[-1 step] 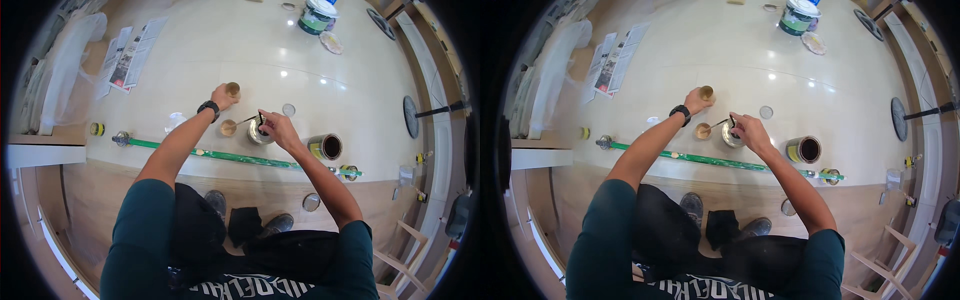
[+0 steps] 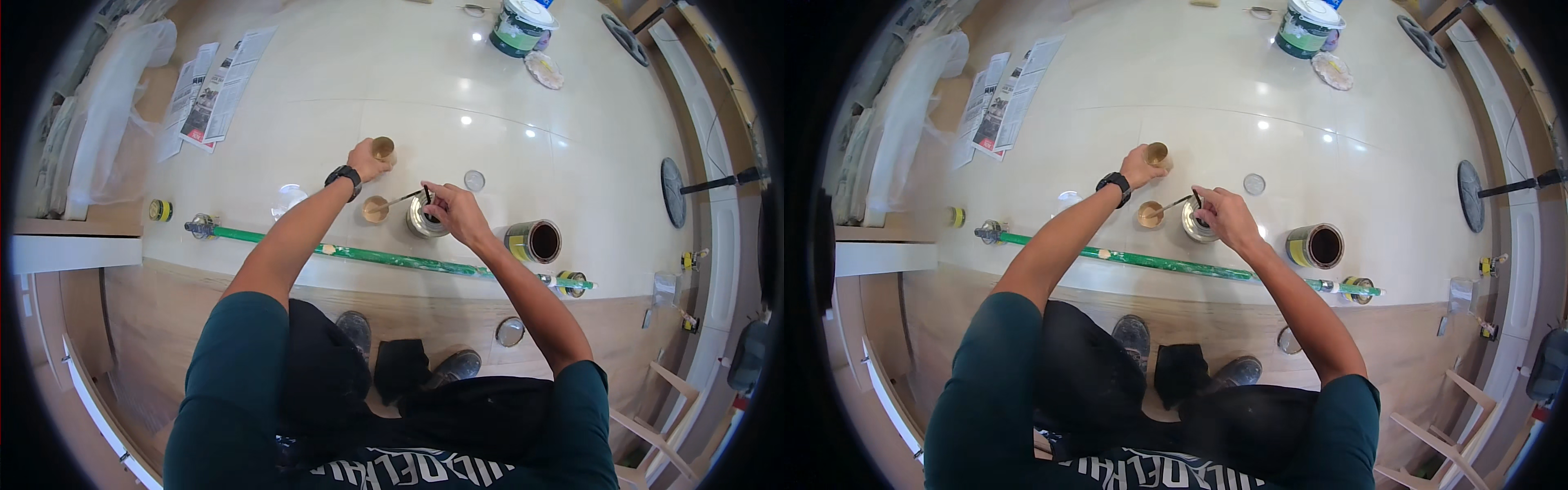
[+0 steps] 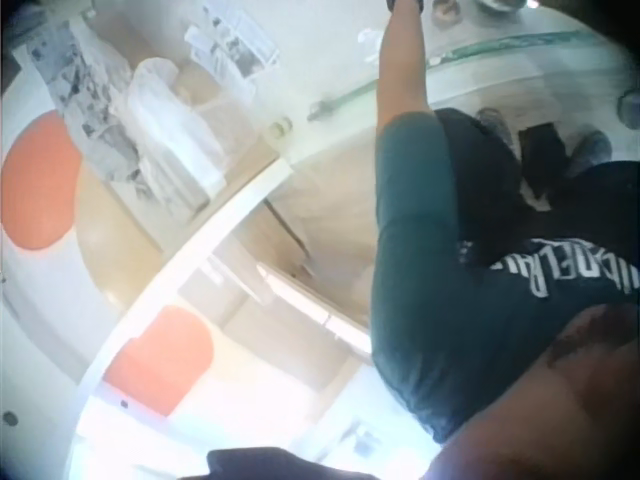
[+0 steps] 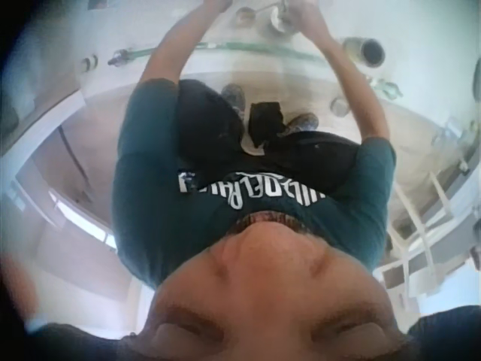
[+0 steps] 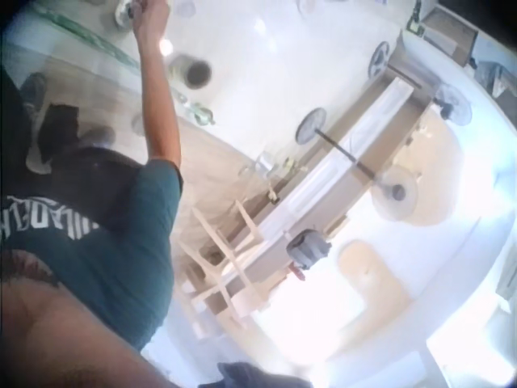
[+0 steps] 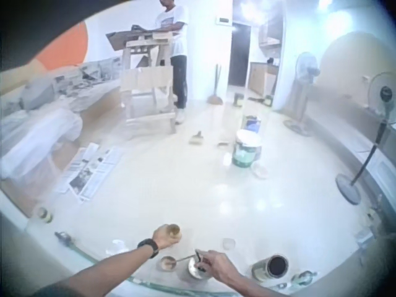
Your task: The person mixes different colors of paint in small containers using a stirring stick and brushes, then transfers paint between cans by hand.
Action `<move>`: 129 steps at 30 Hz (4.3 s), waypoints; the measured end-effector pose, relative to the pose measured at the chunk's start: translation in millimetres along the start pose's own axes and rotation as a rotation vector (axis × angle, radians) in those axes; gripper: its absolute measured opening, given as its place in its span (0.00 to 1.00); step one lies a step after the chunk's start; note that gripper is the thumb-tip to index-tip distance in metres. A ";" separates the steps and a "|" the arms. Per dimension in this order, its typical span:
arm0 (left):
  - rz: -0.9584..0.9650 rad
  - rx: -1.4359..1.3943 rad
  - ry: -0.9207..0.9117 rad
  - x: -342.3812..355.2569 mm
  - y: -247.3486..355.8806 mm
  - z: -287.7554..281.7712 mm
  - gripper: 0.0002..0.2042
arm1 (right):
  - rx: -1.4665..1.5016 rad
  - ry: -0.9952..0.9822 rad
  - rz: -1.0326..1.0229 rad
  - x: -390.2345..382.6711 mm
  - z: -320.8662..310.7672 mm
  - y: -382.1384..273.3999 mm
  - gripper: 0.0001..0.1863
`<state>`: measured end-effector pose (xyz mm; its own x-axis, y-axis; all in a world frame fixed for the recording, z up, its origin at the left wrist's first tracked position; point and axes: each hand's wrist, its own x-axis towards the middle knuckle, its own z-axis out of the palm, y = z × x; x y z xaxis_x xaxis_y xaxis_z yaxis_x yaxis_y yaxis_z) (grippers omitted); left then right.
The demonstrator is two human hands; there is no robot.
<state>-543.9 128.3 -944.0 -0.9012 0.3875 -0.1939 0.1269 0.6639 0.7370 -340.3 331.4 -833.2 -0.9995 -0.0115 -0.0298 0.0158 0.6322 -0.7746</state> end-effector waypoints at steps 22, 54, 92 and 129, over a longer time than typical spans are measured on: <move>0.364 0.019 0.352 -38.7 74.5 -78.4 0.26 | -0.246 -0.108 -0.296 -18.5 -1.6 21.0 0.10; 1.124 -0.457 -0.547 -400.0 334.9 -126.5 0.14 | -0.305 -0.232 -0.258 -13.4 -9.3 6.8 0.09; 1.204 -0.519 -0.585 -395.6 325.1 -121.9 0.14 | -0.249 -0.236 -0.111 -7.4 -12.5 -1.5 0.13; 1.036 -0.223 -0.748 -396.3 369.5 -115.6 0.17 | 0.008 -0.192 -0.255 3.0 13.0 49.3 0.12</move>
<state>-187.8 146.2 -520.0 0.0318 0.9627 0.2687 0.4851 -0.2499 0.8380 -342.1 352.4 -879.6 -0.9477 -0.3155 0.0484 -0.2340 0.5836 -0.7776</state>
